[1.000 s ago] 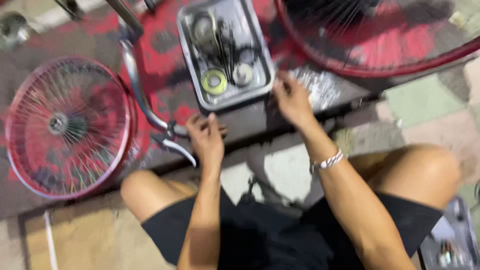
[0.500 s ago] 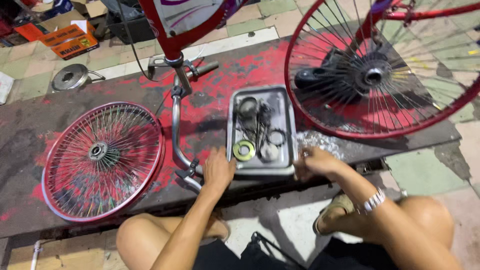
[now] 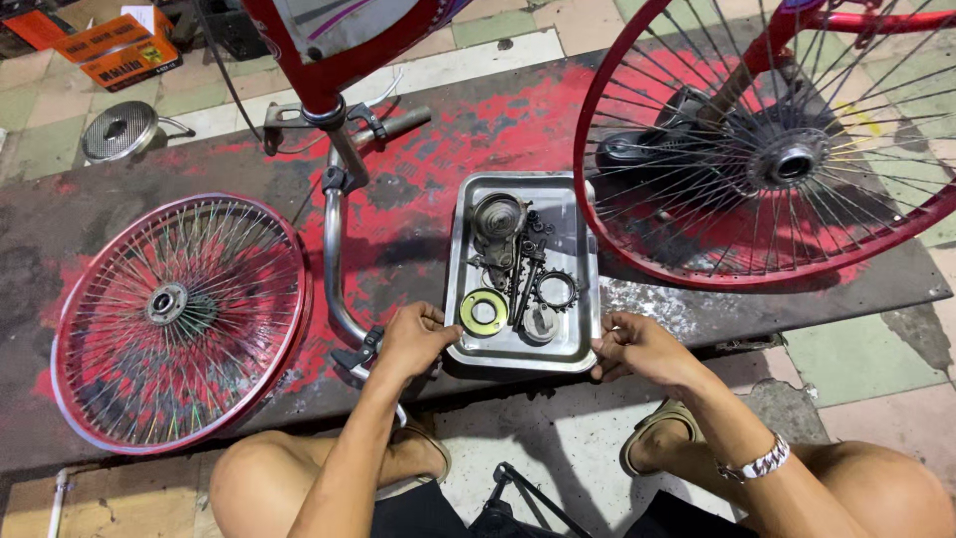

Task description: The person manipulates bicycle spokes and a red rim by hand, using pliers and a screwdriver to insert and adjust spokes into the rim and hub.

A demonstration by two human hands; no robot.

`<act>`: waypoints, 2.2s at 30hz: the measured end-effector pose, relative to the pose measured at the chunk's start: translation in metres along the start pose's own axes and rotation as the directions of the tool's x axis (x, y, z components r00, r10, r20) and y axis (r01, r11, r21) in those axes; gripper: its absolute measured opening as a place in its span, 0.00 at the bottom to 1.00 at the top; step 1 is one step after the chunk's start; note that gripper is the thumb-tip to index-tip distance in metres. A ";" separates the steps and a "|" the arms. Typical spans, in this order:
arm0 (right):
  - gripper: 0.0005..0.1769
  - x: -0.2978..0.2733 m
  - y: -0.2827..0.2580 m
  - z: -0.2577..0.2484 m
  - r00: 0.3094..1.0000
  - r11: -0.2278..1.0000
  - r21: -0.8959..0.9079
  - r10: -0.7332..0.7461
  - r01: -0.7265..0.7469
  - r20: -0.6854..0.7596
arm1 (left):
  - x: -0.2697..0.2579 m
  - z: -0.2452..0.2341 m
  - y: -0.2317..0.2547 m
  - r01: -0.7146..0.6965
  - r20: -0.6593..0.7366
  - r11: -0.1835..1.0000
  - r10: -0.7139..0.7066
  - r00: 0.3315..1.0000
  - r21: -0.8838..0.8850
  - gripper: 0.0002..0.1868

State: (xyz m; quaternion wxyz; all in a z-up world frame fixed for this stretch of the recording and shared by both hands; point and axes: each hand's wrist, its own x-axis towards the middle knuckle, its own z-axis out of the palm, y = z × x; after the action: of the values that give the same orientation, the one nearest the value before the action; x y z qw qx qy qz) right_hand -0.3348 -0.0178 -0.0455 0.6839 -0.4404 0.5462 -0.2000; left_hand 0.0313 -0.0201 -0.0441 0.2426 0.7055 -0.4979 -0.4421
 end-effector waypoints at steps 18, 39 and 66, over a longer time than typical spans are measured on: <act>0.17 0.008 -0.021 -0.011 0.983 0.983 -0.150 0.080 -0.106 -0.168 | 0.002 -0.031 -0.053 -0.156 -0.088 0.688 0.133 0.987 -0.708 0.26; 0.23 -0.034 -0.048 -0.005 0.977 0.944 -0.249 0.206 -0.214 -0.060 | 0.150 -0.010 -0.069 -0.372 -0.693 0.598 -0.499 0.520 -0.710 0.29; 0.14 -0.042 -0.025 -0.014 0.986 0.993 -0.086 0.069 -0.083 -0.152 | -0.194 0.155 -0.154 -0.639 0.884 0.630 -0.186 0.428 0.442 0.26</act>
State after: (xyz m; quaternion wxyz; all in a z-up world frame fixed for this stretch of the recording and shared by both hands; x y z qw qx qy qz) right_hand -0.3562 -0.0055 -0.0010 0.6274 -0.4344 0.6206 -0.1806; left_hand -0.0490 0.2323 -0.1668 -0.2916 0.3193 -0.7798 -0.4527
